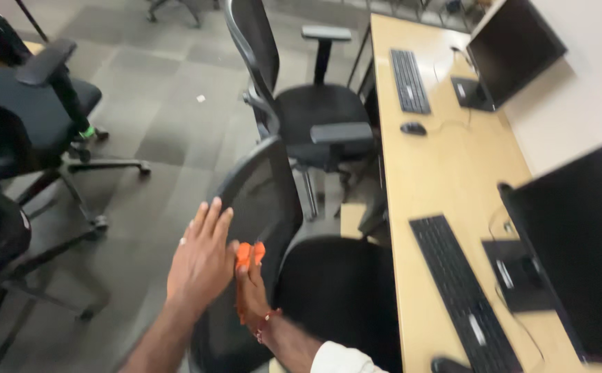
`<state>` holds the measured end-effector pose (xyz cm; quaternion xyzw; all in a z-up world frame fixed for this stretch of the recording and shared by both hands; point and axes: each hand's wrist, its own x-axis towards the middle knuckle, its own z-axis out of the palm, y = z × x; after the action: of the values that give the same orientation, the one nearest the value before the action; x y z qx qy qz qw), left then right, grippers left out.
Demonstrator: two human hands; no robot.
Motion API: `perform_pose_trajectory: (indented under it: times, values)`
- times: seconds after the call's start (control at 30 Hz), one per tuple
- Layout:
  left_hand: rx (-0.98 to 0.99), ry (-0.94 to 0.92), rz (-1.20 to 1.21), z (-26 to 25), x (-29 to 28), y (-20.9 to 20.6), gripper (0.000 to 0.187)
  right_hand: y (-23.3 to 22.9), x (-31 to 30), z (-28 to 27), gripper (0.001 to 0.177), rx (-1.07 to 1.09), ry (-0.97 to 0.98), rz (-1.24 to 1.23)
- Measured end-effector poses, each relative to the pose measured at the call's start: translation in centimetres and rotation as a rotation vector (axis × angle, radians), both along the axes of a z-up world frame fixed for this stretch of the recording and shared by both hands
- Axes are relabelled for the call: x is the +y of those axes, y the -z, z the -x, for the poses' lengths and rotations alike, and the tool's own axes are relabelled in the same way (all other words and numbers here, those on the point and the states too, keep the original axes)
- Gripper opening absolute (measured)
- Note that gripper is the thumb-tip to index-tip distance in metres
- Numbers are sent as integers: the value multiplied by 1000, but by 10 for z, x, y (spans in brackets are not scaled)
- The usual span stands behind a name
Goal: The person wipes the backrest, seat, and armrests of several black office chairs using an orange cloth. They move from one chair to the next in a row, cleaning each surface thoroughly.
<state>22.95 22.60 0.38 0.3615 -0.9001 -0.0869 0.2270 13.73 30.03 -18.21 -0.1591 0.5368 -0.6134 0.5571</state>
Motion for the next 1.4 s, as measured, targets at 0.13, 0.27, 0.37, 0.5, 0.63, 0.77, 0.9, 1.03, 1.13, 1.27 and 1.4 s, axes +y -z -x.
perform_pose_trajectory:
  times: [0.13,0.27,0.37,0.5,0.63,0.77,0.9,1.03,1.13,1.27,1.4]
  values:
    - [-110,-27,-71,2,-1,-7,63,-17,-54,36,66,149,67,-95]
    - [-46,-12,-16,6,-6,-1,57,-6,-86,60,67,292,173,-107]
    - [-23,11,21,5,-8,1,53,-1,-84,63,64,184,182,-131]
    - [-75,-9,-46,5,-7,-3,56,11,-52,51,61,185,121,15]
    - [-73,-4,-35,4,-4,-2,54,63,-14,6,67,30,151,138]
    - [-106,-23,-39,2,-5,1,54,93,28,-33,66,81,189,175]
    - [-109,-30,-46,3,-4,0,52,80,62,-36,65,153,140,146]
    - [-123,-31,-51,1,-1,1,52,79,74,-46,64,245,134,168]
    - [-106,-26,-21,-1,-3,4,52,85,75,-51,64,303,133,177]
    - [-122,-19,-12,-1,-6,4,52,113,73,-46,65,435,160,172]
    - [-111,-17,-36,1,-7,3,52,146,62,-52,65,914,292,165]
